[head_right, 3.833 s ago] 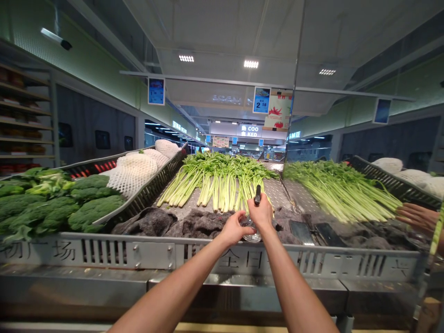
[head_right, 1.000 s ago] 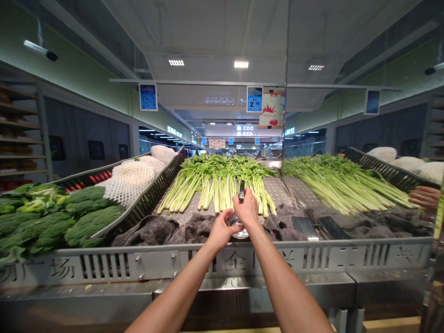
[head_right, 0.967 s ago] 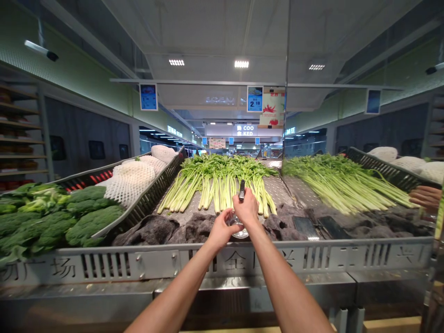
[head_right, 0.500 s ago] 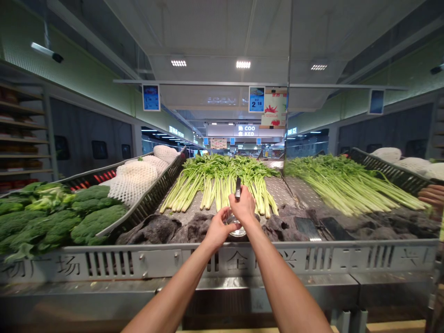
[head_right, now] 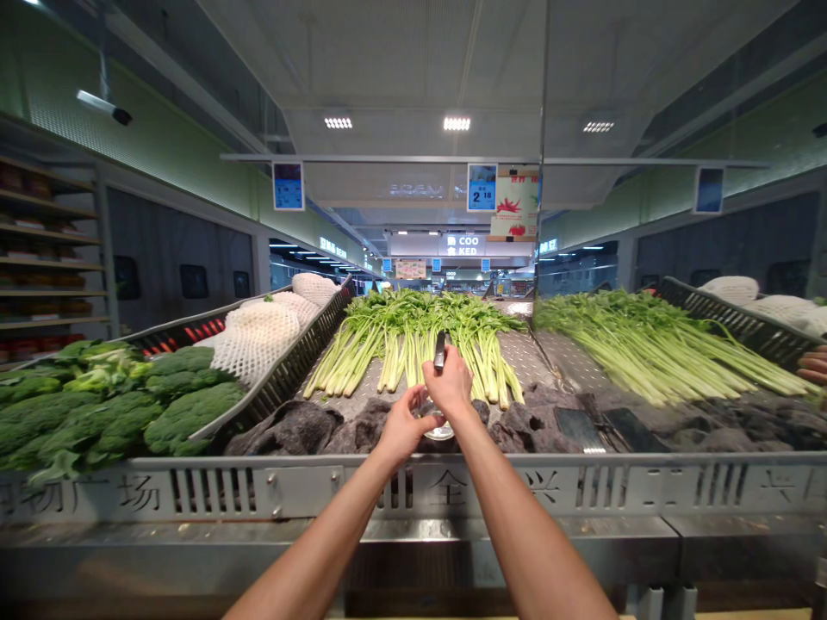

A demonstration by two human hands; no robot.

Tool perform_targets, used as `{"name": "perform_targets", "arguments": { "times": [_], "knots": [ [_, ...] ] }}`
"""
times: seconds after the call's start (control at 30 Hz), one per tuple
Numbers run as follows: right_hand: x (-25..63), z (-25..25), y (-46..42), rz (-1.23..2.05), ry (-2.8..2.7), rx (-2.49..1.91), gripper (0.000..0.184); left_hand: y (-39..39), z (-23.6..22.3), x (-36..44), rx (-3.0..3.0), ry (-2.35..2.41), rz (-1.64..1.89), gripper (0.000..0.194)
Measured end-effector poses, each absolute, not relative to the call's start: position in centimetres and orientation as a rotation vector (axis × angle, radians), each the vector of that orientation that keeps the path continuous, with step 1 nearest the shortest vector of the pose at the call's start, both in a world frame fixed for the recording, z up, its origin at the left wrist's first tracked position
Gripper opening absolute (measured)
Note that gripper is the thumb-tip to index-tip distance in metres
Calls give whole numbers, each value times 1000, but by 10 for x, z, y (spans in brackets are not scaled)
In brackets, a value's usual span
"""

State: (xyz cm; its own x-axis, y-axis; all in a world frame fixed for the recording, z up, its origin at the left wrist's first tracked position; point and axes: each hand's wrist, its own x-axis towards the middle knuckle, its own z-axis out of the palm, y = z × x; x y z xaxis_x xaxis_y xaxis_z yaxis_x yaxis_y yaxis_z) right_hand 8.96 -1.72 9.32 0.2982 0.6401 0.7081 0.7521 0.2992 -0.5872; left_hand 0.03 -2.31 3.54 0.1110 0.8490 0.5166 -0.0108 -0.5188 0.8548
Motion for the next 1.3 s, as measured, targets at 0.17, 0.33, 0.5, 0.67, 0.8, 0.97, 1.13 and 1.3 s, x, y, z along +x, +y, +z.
{"name": "perform_targets", "arguments": {
  "times": [0.17,0.33,0.5,0.67,0.8,0.97,1.13,1.3],
  "knots": [
    [84,92,-16,-128,-1424,-1347,26,-24,35,-5,1644,806,1509,52],
    [76,93,-15,-147,-1444,-1312,26,-23,34,-12,1678,866,1540,52],
    [70,95,-14,-148,-1456,-1316,23,-23,34,-19,1709,908,1536,53],
    [66,93,-14,-105,-1443,-1293,25,-23,33,-23,1705,924,1541,53],
    [65,93,-15,-85,-1449,-1277,25,-23,32,-24,1682,907,1551,53],
    [63,97,-16,-88,-1448,-1271,24,-23,35,-25,1676,897,1573,53],
    [57,101,-18,-83,-1455,-1245,23,-25,40,-32,1681,882,1588,50],
    [49,102,-16,-85,-1490,-1215,19,-28,42,-41,1704,976,1589,50]
  ]
}}
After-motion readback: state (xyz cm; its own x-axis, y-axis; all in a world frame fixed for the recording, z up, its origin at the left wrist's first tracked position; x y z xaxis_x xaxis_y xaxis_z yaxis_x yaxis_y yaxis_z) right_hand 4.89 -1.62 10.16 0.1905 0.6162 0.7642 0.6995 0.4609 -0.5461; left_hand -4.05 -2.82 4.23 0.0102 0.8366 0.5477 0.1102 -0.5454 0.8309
